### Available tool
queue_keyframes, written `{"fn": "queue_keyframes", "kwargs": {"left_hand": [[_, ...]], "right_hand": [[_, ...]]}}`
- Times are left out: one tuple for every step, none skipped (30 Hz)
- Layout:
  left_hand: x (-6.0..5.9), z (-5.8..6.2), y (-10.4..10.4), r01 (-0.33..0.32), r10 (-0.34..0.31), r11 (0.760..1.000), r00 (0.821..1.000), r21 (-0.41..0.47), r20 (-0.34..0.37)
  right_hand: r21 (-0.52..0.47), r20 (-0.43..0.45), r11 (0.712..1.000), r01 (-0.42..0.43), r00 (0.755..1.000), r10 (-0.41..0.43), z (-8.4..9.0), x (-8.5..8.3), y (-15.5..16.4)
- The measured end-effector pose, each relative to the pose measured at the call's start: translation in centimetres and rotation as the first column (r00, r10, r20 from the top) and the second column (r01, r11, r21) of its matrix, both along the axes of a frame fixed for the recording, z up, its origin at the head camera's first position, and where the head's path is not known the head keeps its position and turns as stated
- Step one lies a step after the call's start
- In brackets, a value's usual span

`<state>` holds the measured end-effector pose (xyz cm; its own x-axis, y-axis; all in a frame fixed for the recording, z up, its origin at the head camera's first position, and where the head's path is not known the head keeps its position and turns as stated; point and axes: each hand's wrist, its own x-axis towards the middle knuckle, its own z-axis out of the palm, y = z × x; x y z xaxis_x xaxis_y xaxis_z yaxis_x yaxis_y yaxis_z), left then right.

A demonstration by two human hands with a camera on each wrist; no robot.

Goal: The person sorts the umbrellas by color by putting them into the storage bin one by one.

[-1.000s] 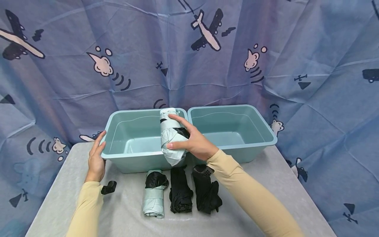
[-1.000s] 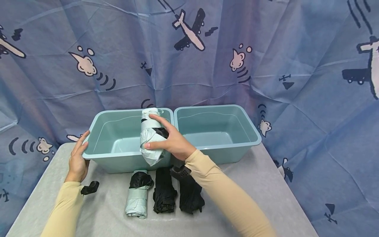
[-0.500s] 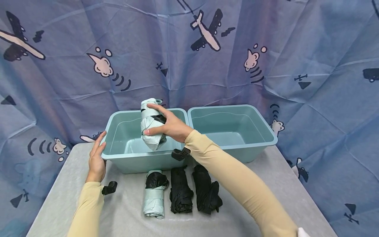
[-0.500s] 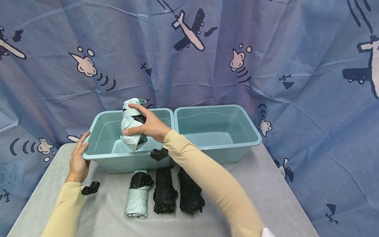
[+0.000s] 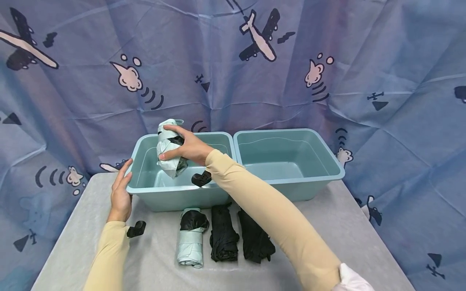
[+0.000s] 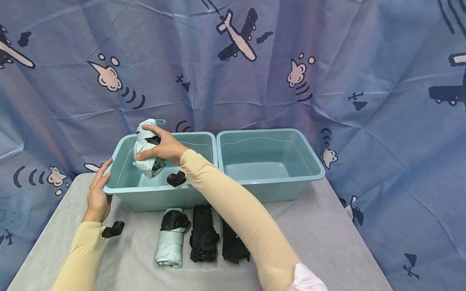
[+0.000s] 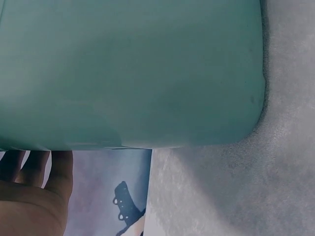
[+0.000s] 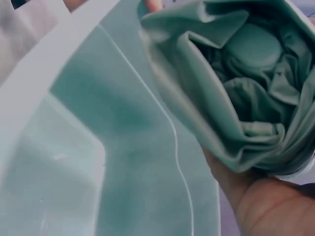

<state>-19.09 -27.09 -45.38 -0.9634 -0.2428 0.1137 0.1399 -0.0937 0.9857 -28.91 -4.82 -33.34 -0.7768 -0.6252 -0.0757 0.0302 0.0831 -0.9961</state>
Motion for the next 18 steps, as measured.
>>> {"fn": "queue_keyframes", "kwargs": {"left_hand": [[0.0,0.0,0.0,0.001,-0.001,1.000,1.000,-0.001,0.000],[0.0,0.0,0.0,0.002,-0.002,1.000,1.000,0.001,-0.001],[0.0,0.0,-0.1,0.004,-0.004,1.000,1.000,0.002,-0.001],[0.0,0.0,-0.1,0.006,-0.006,1.000,1.000,0.003,-0.001],[0.0,0.0,-0.1,0.004,-0.004,1.000,1.000,0.005,-0.004],[0.0,0.0,-0.1,0.004,-0.004,1.000,1.000,0.008,-0.006],[0.0,0.1,-0.1,0.003,-0.003,1.000,1.000,0.009,-0.005],[-0.1,0.0,0.0,0.003,-0.003,1.000,1.000,0.011,-0.005],[-0.1,0.1,0.0,0.002,-0.002,1.000,1.000,0.012,-0.004],[-0.1,0.1,0.0,0.002,-0.002,1.000,1.000,0.011,-0.003],[-0.1,0.1,0.0,0.001,-0.001,1.000,1.000,0.008,0.000],[-0.1,0.1,0.0,0.003,-0.003,1.000,1.000,0.009,0.001],[-0.1,0.1,0.0,0.003,-0.003,1.000,1.000,0.009,0.000],[-0.1,0.1,0.0,0.003,-0.003,1.000,1.000,0.009,-0.001],[-0.1,0.1,0.0,0.002,-0.002,1.000,1.000,0.011,-0.003],[-0.1,0.1,0.0,0.000,0.000,1.000,1.000,0.015,-0.006],[-0.1,0.0,0.0,-0.001,0.001,1.000,1.000,0.019,-0.007],[-0.1,0.0,0.0,-0.001,0.002,1.000,1.000,0.026,-0.010]], "right_hand": [[0.011,-0.009,1.000,0.002,1.000,-0.002,-0.2,-0.2,-0.3],[0.021,-0.018,1.000,0.005,1.000,-0.005,-0.3,-0.3,-0.6],[0.028,-0.024,1.000,0.012,1.000,-0.011,-0.5,-0.4,-0.9],[0.036,-0.031,0.999,0.018,0.999,-0.017,-0.6,-0.6,-1.2],[0.042,-0.038,0.999,0.023,0.999,-0.021,-0.8,-0.7,-1.4],[0.047,-0.040,0.999,0.027,0.999,-0.025,-1.0,-0.7,-1.7],[0.053,-0.044,0.998,0.032,0.999,-0.029,-1.2,-0.8,-1.9],[0.059,-0.048,0.998,0.036,0.998,-0.033,-1.4,-0.9,-2.1],[0.064,-0.050,0.997,0.042,0.998,-0.038,-1.5,-1.0,-2.3],[0.069,-0.052,0.997,0.046,0.998,-0.043,-1.7,-1.1,-2.5],[0.072,-0.053,0.996,0.049,0.998,-0.045,-1.9,-1.2,-2.7],[0.077,-0.055,0.996,0.052,0.997,-0.048,-2.1,-1.3,-2.8],[0.084,-0.061,0.995,0.056,0.997,-0.051,-2.2,-1.4,-3.0],[0.087,-0.064,0.994,0.058,0.997,-0.052,-2.4,-1.5,-3.1],[0.088,-0.067,0.994,0.061,0.996,-0.055,-2.6,-1.6,-3.3],[0.093,-0.072,0.994,0.064,0.996,-0.058,-2.7,-1.8,-3.4],[0.100,-0.082,0.993,0.068,0.995,-0.060,-2.9,-1.9,-3.5],[0.104,-0.091,0.992,0.071,0.994,-0.062,-3.0,-2.0,-3.7]]}}
